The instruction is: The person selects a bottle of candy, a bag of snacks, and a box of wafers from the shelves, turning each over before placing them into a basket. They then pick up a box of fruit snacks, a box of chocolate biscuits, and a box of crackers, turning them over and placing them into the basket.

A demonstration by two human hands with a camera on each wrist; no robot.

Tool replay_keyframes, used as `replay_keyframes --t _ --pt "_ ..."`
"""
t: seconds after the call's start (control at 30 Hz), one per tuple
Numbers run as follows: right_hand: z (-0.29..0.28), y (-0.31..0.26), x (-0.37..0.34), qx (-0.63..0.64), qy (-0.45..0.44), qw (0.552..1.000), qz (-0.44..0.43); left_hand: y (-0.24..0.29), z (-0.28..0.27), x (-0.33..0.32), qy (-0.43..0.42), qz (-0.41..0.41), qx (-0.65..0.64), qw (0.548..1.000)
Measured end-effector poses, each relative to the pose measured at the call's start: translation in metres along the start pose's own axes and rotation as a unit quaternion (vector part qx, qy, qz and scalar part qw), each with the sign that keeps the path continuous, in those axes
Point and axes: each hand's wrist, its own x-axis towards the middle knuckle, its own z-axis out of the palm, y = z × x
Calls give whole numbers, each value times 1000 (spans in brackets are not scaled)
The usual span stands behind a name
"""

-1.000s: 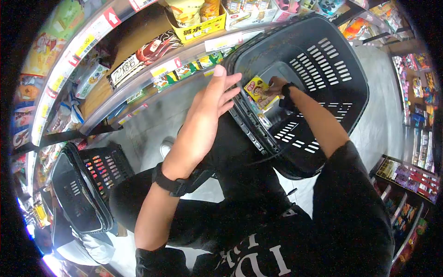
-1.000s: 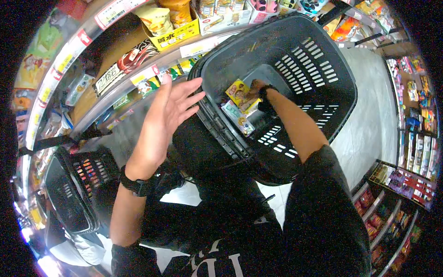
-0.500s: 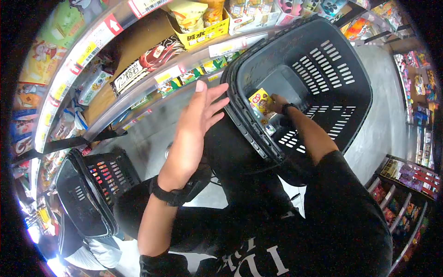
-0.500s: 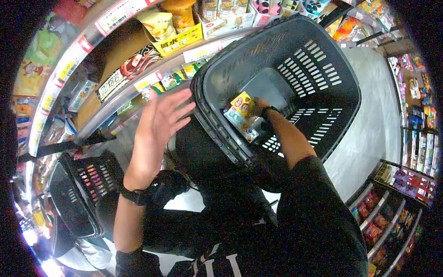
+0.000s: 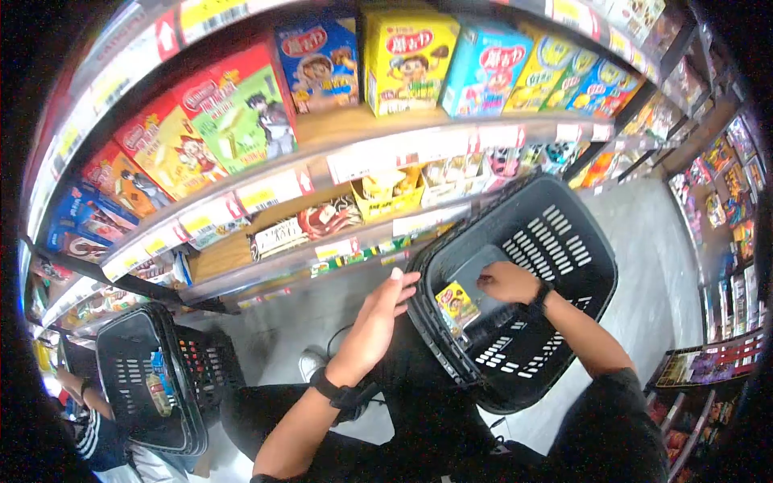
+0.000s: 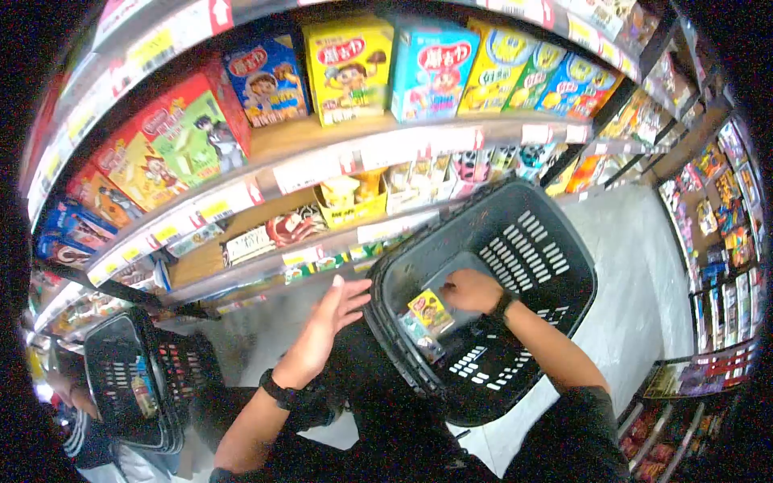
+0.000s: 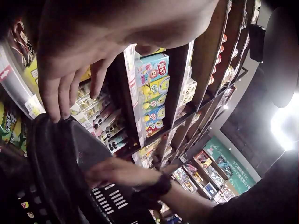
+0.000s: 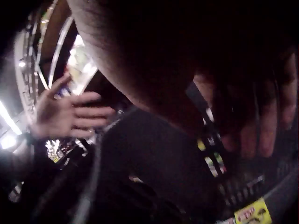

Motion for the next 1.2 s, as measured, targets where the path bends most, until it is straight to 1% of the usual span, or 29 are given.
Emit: replay_keyframes --t 0.03,0.07,0.1,0.13,0.17,0.2,0.23,0.27,0.3,0.4,0.5,0.6,0.63,0.73,0.77,0.87,0.9,0.97,1.0,1.07,1.1,1.13,1.2 --pt "-34 -32 -18 -32 17 999 -5 3 1 -1 6 3 -6 1000" --pt "-67 -61 -33 1 22 1000 -18 4 0 0 7 7 -14 1000" --pt "-100 -89 -45 21 57 996 -61 2 -2 2 7 9 -22 1000" --pt "-126 -114 -53 65 135 983 -109 0 -3 5 7 10 -31 999" --pt "-141 -120 -50 32 244 955 -166 -1 -3 7 11 11 -32 999" --pt "-168 -143 -55 -57 293 948 -115 1 -3 7 10 12 -33 999" --pt "-183 -150 -47 -54 379 913 -139 4 -3 6 9 12 -33 999" --pt "-201 -155 -34 -113 461 858 -193 6 -3 6 7 14 -33 999" --pt "-216 -157 -22 -144 500 825 -221 9 -2 5 5 17 -30 999" --pt "-245 -168 18 -228 594 731 -247 15 0 3 3 26 -23 999" --pt "-247 -159 42 -281 589 727 -213 15 1 1 5 31 -23 999" --pt "-235 -159 35 -271 598 729 -194 17 -2 -2 12 38 -21 999" --pt "-231 -164 28 -257 614 718 -204 15 -3 -2 14 40 -28 999" --pt "-224 -164 7 -204 599 730 -258 10 -9 0 15 52 -58 997" --pt "-219 -163 0 -149 585 750 -272 10 -11 1 13 57 -68 996" --pt "-210 -163 -20 -183 580 731 -311 15 -4 2 39 141 2 989" --pt "-207 -167 -30 -220 604 697 -319 16 -2 3 52 184 3 982" --pt "-195 -175 -48 -139 620 695 -337 20 2 5 82 267 6 960" --pt "-188 -179 -56 -97 627 692 -345 24 3 4 86 291 -5 953" --pt "-171 -188 -77 -10 547 773 -322 35 3 1 93 337 -23 937" --pt "-164 -191 -83 36 501 809 -307 37 2 1 75 347 -22 935" --pt "-157 -191 -85 106 424 846 -304 40 1 -1 24 329 -27 944" --pt "-135 -186 -76 244 326 863 -298 45 0 -6 -76 290 -43 953"
